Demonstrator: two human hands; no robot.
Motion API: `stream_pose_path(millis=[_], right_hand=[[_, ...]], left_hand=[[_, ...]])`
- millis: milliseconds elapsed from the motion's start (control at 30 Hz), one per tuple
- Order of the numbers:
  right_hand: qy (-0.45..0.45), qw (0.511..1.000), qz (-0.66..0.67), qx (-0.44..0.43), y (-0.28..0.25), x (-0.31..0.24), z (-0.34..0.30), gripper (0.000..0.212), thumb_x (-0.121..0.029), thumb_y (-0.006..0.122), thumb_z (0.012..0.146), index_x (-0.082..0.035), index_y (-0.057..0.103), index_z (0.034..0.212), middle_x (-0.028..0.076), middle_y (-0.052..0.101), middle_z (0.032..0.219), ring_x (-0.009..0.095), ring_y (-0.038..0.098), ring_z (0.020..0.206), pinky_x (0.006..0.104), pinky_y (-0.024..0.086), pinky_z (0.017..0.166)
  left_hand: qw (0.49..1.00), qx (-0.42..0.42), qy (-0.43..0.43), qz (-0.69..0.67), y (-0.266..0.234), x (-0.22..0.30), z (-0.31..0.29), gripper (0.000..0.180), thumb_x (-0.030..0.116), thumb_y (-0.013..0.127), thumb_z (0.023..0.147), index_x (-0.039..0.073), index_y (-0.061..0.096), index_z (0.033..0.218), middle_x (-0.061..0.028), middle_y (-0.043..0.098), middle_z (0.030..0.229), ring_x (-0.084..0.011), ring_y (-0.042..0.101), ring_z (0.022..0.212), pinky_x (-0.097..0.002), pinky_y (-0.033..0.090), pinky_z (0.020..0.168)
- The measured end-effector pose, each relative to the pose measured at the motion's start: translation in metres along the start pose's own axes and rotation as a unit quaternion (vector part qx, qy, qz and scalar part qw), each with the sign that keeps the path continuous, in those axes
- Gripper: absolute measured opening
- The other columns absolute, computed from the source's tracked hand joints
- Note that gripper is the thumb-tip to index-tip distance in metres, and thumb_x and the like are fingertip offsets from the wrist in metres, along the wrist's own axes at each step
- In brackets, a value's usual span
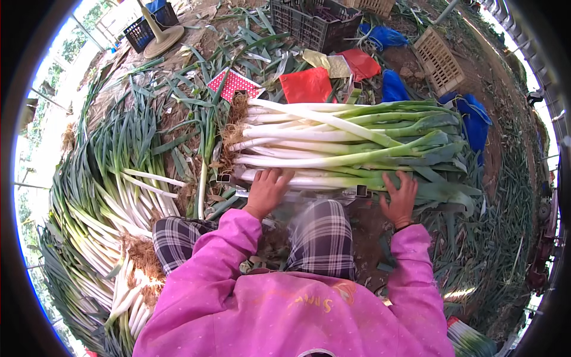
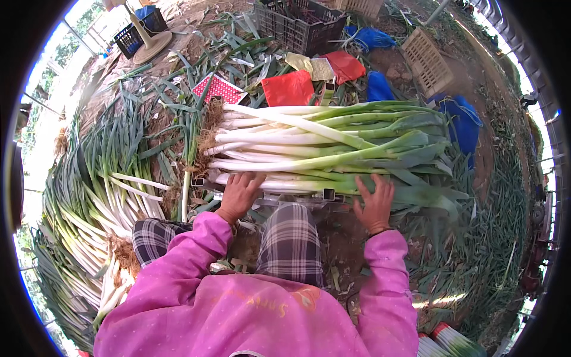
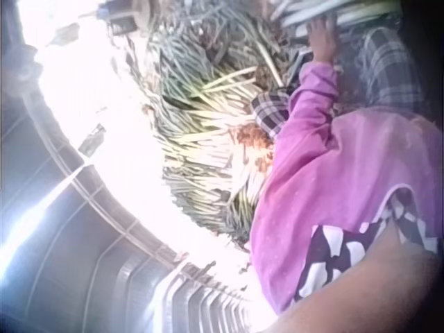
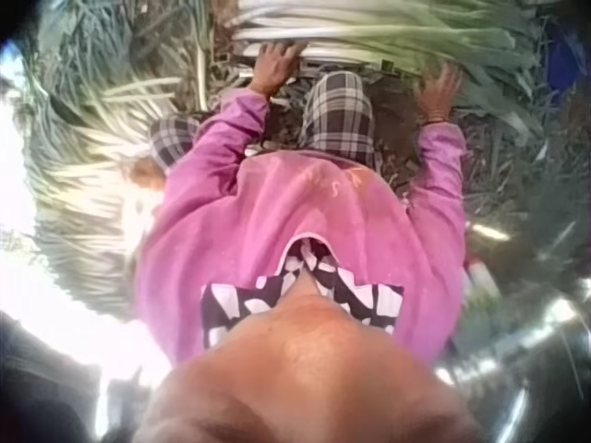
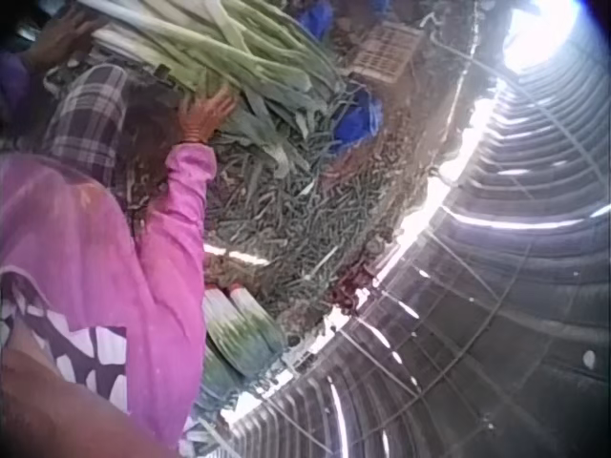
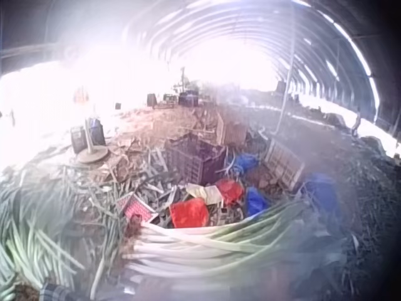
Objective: The person organizes and bundles leeks together by hand. They select individual leeks from a pile, align them on a small metal frame, and pat the bundle to even the stalks.
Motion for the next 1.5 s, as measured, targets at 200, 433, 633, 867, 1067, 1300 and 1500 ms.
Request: stream_pose_path(millis=[200,433,633,867,1067,1300,1500], right_hand=[[0.009,0.998,-0.058,0.018,0.006,-0.002,0.001,0.057,-0.022,0.066,0.073,-0.025,0.054,0.128,0.015,0.046,0.118,0.034,0.044,0.113,0.0554,0.030,0.099],[0.006,0.988,0.076,0.131,-0.046,-0.012,0.033,0.027,-0.016,0.069,0.074,-0.017,0.068,0.101,0.008,0.056,0.103,0.027,0.049,0.107,0.0489,0.034,0.095],[-0.004,0.998,-0.002,0.068,-0.020,-0.013,0.027,0.027,-0.023,0.071,0.071,-0.017,0.069,0.097,0.003,0.056,0.103,0.026,0.049,0.107,0.0518,0.031,0.101],[-0.017,0.993,-0.019,0.116,-0.022,-0.047,0.015,0.022,-0.016,0.068,0.076,-0.017,0.069,0.098,0.004,0.056,0.104,0.026,0.051,0.104,0.0491,0.037,0.096],[0.007,0.993,-0.024,0.116,-0.034,-0.028,-0.002,0.021,-0.013,0.068,0.076,-0.016,0.069,0.097,0.005,0.057,0.101,0.026,0.053,0.097,0.0478,0.039,0.090],[-0.023,0.991,0.086,0.099,-0.040,-0.024,0.030,0.018,-0.013,0.069,0.076,-0.012,0.068,0.094,0.008,0.057,0.095,0.029,0.053,0.094,0.0463,0.040,0.088],[-0.004,0.997,0.031,0.075,-0.028,-0.022,0.062,0.014,-0.021,0.072,0.072,-0.013,0.069,0.083,0.003,0.060,0.093,0.025,0.053,0.095,0.0414,0.039,0.086]], left_hand=[[0.993,0.108,0.029,0.026,-0.017,0.008,0.002,0.034,0.019,0.058,0.081,0.016,0.058,0.115,-0.0107,0.055,0.111,-0.0308,0.050,0.108,-0.0469,0.038,0.093],[0.985,0.159,0.050,0.051,-0.067,0.031,0.005,0.031,0.020,0.059,0.084,0.016,0.061,0.114,-0.0103,0.058,0.116,-0.0306,0.054,0.106,-0.0436,0.042,0.092],[0.999,0.045,0.019,-0.014,-0.054,0.025,0.049,0.016,0.025,0.063,0.083,0.012,0.065,0.092,-0.0049,0.063,0.098,-0.0263,0.062,0.084,-0.0421,0.051,0.072],[0.997,0.040,0.064,0.009,-0.057,0.015,0.158,0.040,0.027,0.067,0.078,0.014,0.059,0.114,-0.0097,0.059,0.107,-0.0306,0.053,0.108,-0.0442,0.041,0.092],[0.973,0.135,0.166,-0.082,-0.048,0.123,0.105,0.030,0.033,0.061,0.083,0.021,0.059,0.110,-0.0066,0.053,0.080,-0.0254,0.057,0.079,-0.0399,0.046,0.063],[0.978,0.090,0.152,-0.114,-0.019,0.039,0.084,0.034,0.026,0.061,0.084,0.022,0.061,0.118,-0.0077,0.051,0.086,-0.0265,0.055,0.082,-0.0375,0.046,0.073],[0.983,0.148,0.097,-0.047,-0.034,0.011,0.060,0.037,0.023,0.067,0.078,0.015,0.062,0.114,-0.0087,0.057,0.106,-0.0281,0.053,0.103,-0.0441,0.040,0.086]])
Point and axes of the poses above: each hand's wrist, its own z-axis towards the middle knuckle, its own y-axis out of the palm, x = y × z, the point moved 4 cm from there along z, towards the middle knuckle
